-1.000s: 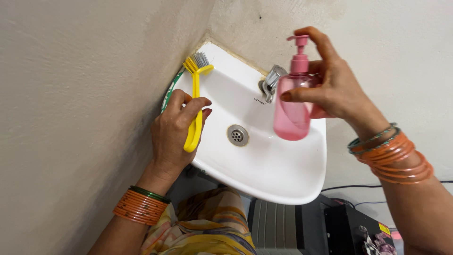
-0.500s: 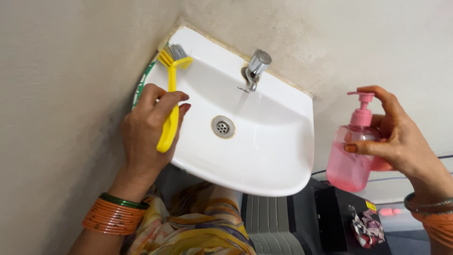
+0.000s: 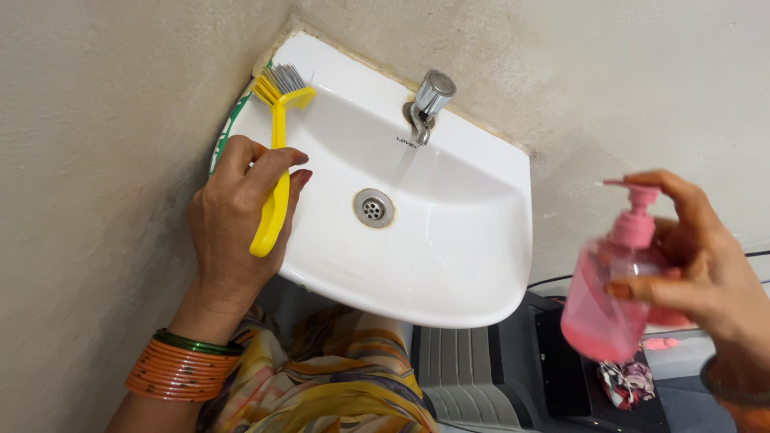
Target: The person scrubs a white wall-mounted sink using a yellow brush and a pink sponge. They apply pink liquid soap from a pump bottle, scrub the basin and faucet, rinse the tools under running water, and continue cleaning the sink surface.
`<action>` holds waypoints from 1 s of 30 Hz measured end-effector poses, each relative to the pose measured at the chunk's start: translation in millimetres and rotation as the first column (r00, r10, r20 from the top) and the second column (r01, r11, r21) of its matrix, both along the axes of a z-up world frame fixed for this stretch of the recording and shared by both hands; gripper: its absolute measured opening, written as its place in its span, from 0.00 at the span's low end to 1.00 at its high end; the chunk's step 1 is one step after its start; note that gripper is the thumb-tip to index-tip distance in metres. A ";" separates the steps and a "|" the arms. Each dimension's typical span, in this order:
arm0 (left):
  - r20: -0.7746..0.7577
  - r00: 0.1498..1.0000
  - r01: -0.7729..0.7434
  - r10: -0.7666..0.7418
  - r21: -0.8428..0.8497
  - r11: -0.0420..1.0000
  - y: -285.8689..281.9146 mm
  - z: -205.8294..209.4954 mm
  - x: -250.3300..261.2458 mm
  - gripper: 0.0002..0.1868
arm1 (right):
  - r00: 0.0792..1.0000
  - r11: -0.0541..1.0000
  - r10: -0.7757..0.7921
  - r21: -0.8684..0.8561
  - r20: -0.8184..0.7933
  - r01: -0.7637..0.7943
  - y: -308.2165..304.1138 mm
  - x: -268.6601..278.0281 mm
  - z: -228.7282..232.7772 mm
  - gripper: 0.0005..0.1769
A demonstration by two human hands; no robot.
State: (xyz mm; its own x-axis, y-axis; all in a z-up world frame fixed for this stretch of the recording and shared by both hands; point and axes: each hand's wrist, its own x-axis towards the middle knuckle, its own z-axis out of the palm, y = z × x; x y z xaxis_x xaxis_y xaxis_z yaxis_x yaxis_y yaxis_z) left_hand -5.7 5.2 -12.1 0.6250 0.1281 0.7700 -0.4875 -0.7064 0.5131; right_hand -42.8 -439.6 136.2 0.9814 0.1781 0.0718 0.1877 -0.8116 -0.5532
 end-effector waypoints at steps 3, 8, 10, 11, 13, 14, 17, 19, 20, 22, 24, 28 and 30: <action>-0.004 1.000 0.001 -0.001 -0.001 1.000 0.1 1.0 -0.2 0.10 | 0.961 0.953 -0.277 -0.136 -0.027 0.271 16.0 27.6 10.6 0.67; 0.004 1.000 -0.009 0.009 -0.006 1.000 -0.3 2.3 -1.2 0.09 | 0.979 0.982 -0.109 -0.133 0.174 0.133 45.9 51.5 21.5 0.59; 0.005 1.000 -0.009 0.009 -0.006 1.000 0.3 2.6 -0.6 0.10 | 0.972 0.983 -0.092 -0.134 0.215 0.123 55.3 57.8 26.0 0.56; 0.003 1.000 -0.007 0.007 -0.007 1.000 0.5 2.4 -0.5 0.10 | 0.971 0.984 -0.091 -0.128 0.220 0.121 58.7 59.8 28.3 0.56; 0.014 1.000 -0.002 0.002 -0.005 1.000 1.4 2.0 -0.1 0.10 | 0.969 0.992 -0.033 -0.114 0.247 0.062 64.7 64.0 32.4 0.56; 0.019 1.000 0.001 0.000 -0.004 1.000 1.6 1.8 0.4 0.10 | 0.963 0.994 0.025 -0.106 0.268 0.004 67.3 65.8 34.4 0.57; 0.005 1.000 -0.006 0.006 -0.003 1.000 1.4 -0.4 1.2 0.10 | 0.947 0.993 0.116 -0.039 0.300 -0.110 73.9 67.2 37.5 0.57; -0.004 1.000 -0.005 0.005 -0.005 1.000 1.2 -1.1 1.1 0.10 | 0.932 0.986 0.163 -0.022 0.323 -0.165 81.3 71.7 36.7 0.56; -0.008 1.000 -0.006 0.006 -0.006 1.000 1.2 -1.1 0.8 0.09 | 0.921 0.981 0.190 -0.036 0.339 -0.189 85.2 74.9 36.5 0.55; -0.007 1.000 -0.005 0.004 -0.009 1.000 0.7 -0.3 1.0 0.10 | 0.912 0.976 0.217 -0.043 0.347 -0.216 90.1 76.5 35.9 0.55; -0.001 1.000 -0.006 0.006 -0.009 1.000 0.9 1.5 0.6 0.10 | 0.919 0.975 0.218 -0.029 0.327 -0.221 92.0 75.1 33.7 0.55; 0.005 1.000 -0.002 0.002 -0.010 1.000 1.3 3.2 0.5 0.10 | 0.918 0.979 0.182 0.019 0.353 -0.201 84.1 57.8 26.8 0.58; -0.004 1.000 0.001 -0.002 -0.019 1.000 1.2 2.0 1.0 0.10 | 0.917 0.977 0.168 0.063 0.362 -0.204 76.9 45.6 23.5 0.58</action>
